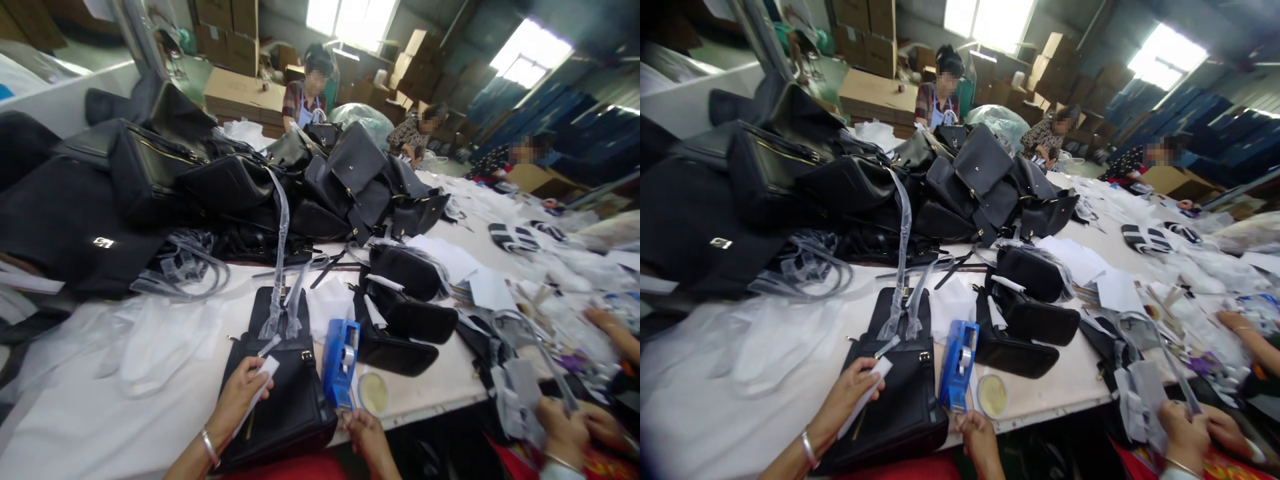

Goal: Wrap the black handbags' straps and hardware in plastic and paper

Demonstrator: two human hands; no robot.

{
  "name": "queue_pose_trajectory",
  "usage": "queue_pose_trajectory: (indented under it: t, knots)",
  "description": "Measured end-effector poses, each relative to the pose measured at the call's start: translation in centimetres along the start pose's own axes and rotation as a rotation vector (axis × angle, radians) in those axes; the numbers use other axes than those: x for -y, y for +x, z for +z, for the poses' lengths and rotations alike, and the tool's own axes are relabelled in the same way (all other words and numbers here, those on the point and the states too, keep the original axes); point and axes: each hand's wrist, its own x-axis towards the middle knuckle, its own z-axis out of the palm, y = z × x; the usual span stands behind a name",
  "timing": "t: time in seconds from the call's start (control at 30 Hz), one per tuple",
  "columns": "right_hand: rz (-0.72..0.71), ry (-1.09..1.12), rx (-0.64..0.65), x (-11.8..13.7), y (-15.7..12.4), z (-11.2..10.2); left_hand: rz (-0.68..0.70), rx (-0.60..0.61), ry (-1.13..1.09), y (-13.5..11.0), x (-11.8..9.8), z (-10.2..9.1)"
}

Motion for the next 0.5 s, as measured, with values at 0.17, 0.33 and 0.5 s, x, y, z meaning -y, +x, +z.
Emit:
queue_pose_trajectory:
  t: [0.17, 0.33, 0.5]
  knots:
    - [0.119, 0.170, 0.127, 0.4, -1.2, -0.3, -0.020, 0.000, -0.027, -0.5, -0.4, -0.6]
    - [0.189, 0.490, 0.261, 1.2, -2.7, 0.0, -0.030, 0.010, 0.013, -0.5, -0.6, -0.6]
    - [0.213, 0.355, 0.165, 0.9, -1.5, 0.3, -0.055, 0.046, 0.031, -0.1, -0.3, -0.5]
